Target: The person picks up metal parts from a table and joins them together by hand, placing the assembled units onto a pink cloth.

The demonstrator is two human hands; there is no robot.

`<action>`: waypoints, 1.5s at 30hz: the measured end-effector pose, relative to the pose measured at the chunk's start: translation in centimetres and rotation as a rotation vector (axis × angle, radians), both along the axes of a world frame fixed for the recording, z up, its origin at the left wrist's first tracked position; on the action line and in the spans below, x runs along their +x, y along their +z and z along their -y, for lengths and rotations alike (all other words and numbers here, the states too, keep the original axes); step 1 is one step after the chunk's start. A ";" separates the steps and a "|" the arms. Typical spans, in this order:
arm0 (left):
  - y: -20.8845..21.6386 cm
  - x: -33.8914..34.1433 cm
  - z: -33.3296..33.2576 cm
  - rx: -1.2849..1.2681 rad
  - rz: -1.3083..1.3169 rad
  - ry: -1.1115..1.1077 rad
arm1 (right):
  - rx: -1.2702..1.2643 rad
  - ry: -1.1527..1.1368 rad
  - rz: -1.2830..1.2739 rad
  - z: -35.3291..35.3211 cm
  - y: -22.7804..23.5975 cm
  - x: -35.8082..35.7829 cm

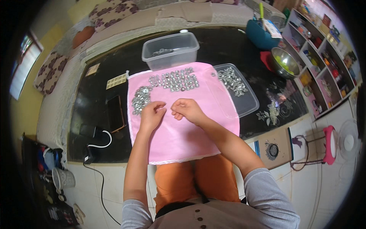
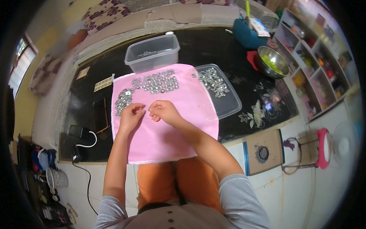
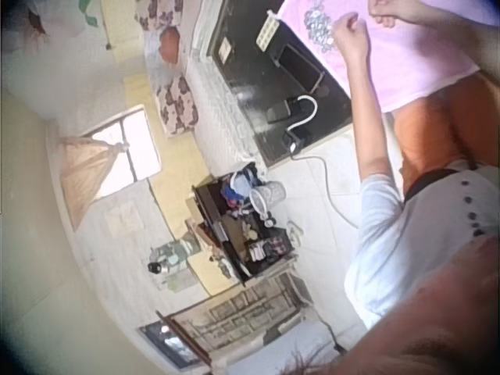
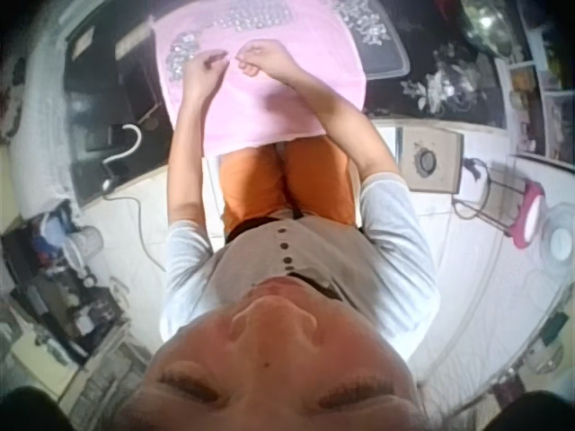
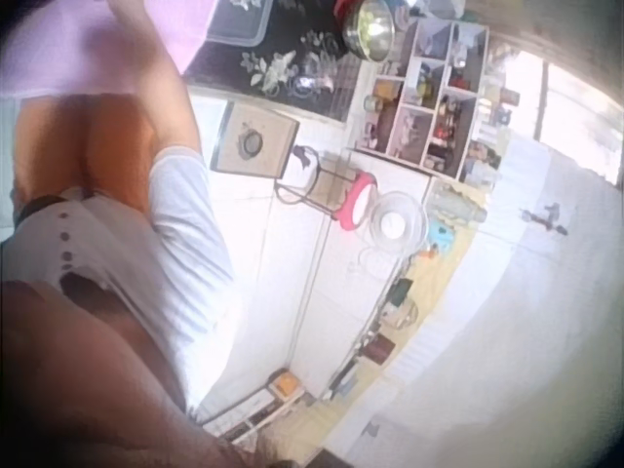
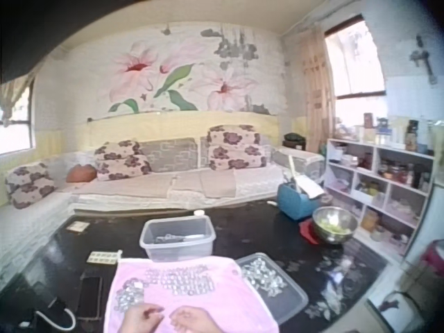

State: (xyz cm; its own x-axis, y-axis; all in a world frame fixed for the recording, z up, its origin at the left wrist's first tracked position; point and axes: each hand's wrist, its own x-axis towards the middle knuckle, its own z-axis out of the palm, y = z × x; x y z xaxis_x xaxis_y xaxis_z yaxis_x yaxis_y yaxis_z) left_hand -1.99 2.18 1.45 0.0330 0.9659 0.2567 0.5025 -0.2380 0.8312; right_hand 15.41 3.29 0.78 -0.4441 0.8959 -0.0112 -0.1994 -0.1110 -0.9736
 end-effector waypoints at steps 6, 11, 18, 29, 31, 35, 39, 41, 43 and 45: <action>-1.1 0.0 1.4 0.002 0.126 0.089 | 0.035 -0.005 0.017 0.5 0.7 -0.1; -1.7 0.2 1.3 -0.012 0.171 0.091 | 0.047 -0.034 0.076 1.2 1.1 1.3; -1.9 -0.1 1.3 0.010 0.198 0.087 | 0.117 -0.258 0.217 1.8 3.8 8.3; -1.9 0.1 1.2 0.021 0.193 0.080 | 0.796 -0.459 1.245 -2.7 4.3 16.2; -1.8 0.2 1.2 0.014 0.212 0.085 | 0.797 -0.449 1.271 -3.4 3.5 16.3; -1.8 0.0 1.2 0.038 0.185 0.089 | 0.826 -0.399 1.330 -4.2 3.0 16.3; -1.2 0.0 1.5 0.056 0.157 0.101 | 0.822 -0.482 1.188 -3.1 4.5 14.6; -1.2 0.0 1.6 0.063 0.140 0.120 | 0.789 -0.503 1.069 -1.7 6.0 12.7; -1.2 0.1 1.5 0.058 0.169 0.053 | 0.719 -0.463 0.943 -0.9 6.2 10.4; -1.3 -0.1 1.6 0.052 0.170 0.074 | 0.502 -0.420 0.675 -0.3 5.3 7.9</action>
